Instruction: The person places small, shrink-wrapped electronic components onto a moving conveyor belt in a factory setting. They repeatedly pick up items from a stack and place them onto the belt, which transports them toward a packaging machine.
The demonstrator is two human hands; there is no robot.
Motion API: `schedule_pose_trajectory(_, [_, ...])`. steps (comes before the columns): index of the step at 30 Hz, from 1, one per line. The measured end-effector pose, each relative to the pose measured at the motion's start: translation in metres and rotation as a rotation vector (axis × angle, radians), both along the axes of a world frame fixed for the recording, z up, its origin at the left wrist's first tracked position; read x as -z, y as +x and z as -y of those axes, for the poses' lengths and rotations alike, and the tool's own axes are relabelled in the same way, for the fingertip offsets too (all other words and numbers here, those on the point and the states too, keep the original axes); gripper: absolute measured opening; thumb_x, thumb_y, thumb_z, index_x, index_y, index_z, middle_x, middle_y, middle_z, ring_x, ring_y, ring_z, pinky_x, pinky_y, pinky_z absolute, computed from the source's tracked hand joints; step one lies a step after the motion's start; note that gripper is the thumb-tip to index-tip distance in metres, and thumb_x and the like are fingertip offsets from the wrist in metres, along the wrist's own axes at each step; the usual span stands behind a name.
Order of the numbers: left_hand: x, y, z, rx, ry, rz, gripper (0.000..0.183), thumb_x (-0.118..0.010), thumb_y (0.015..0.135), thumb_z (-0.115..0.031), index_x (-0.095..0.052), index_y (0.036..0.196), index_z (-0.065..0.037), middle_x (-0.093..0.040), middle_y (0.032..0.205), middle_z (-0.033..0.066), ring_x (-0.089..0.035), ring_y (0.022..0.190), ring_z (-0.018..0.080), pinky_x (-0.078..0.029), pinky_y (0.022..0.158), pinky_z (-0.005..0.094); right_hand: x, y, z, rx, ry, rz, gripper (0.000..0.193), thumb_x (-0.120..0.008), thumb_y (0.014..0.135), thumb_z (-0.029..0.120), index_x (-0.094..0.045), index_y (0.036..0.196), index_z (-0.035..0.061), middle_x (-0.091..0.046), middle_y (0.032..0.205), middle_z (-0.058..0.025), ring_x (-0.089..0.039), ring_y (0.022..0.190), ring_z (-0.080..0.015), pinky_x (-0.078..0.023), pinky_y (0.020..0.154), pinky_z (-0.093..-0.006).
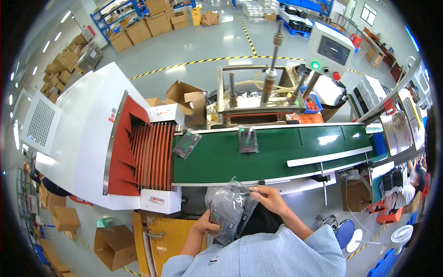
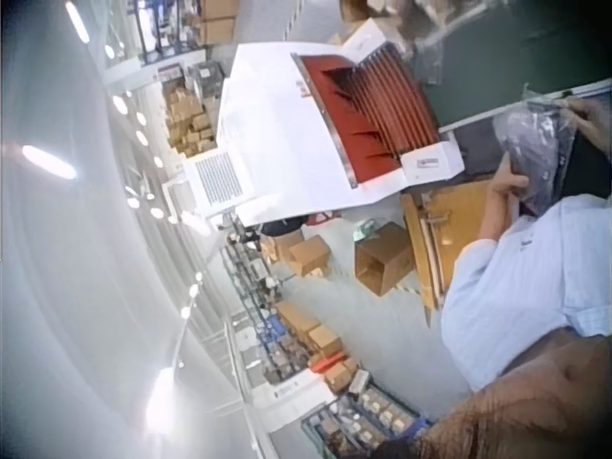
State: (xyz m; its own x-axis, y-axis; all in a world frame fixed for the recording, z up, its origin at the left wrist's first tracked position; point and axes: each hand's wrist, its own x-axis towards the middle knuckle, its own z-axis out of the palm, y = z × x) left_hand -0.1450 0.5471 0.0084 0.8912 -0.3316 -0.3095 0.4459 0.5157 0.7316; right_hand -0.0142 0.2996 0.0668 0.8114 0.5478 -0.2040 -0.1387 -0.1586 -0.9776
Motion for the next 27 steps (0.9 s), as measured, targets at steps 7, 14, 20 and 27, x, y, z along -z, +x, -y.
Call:
schedule_pose_trajectory(7, [0.001, 0.044, 0.071, -0.001, -0.065, -0.058, 0.083, -0.077, 0.054, -0.015, -0.039, 0.126, 0.0, -0.054, 0.112, 0.0087, -0.052, 0.103, 0.0211, -0.039, 0.091, 0.0332, 0.005, 0.032, 0.058, 0.321, 0.055, 0.108, 0.023, -0.06, 0.086, 0.018, -0.064, 0.096, -0.0022, -0.062, 0.083, -0.0011, -0.051, 0.076, -0.0065, -0.042, 0.068, -0.0216])
schedule_pose_trajectory(14, [0.024, 0.099, 0.176, -0.03, -0.239, -0.142, 0.072, -0.069, 0.061, -0.016, -0.039, 0.125, 0.0, -0.055, 0.112, 0.0123, -0.055, 0.101, 0.0235, -0.045, 0.086, 0.0364, 0.015, 0.096, 0.145, 0.535, 0.15, -0.047, 0.022, -0.059, 0.087, 0.023, -0.064, 0.084, 0.0024, -0.043, 0.058, 0.0084, -0.032, 0.047, 0.0003, -0.021, 0.041, -0.0181])
schedule_pose_trajectory(20, [0.021, 0.134, 0.248, -0.157, -0.211, -0.265, 0.065, -0.067, 0.063, -0.017, -0.042, 0.121, 0.0, -0.057, 0.107, 0.0119, -0.058, 0.095, 0.0229, -0.049, 0.082, 0.0358, 0.049, 0.134, 0.209, 0.661, 0.172, -0.189, 0.021, -0.061, 0.085, 0.023, -0.065, 0.088, 0.0022, -0.049, 0.062, 0.0076, -0.036, 0.052, -0.0007, -0.025, 0.045, -0.0178])
schedule_pose_trajectory(27, [0.075, 0.119, 0.271, -0.352, -0.404, -0.339, 0.058, -0.065, 0.065, -0.016, -0.047, 0.118, 0.001, -0.059, 0.105, 0.0133, -0.06, 0.094, 0.0265, -0.05, 0.082, 0.04, 0.103, 0.273, 0.354, 0.727, -0.027, 0.157, 0.023, -0.059, 0.084, 0.025, -0.062, 0.075, 0.0043, -0.048, 0.062, 0.0052, -0.037, 0.05, -0.0045, -0.026, 0.044, -0.0224])
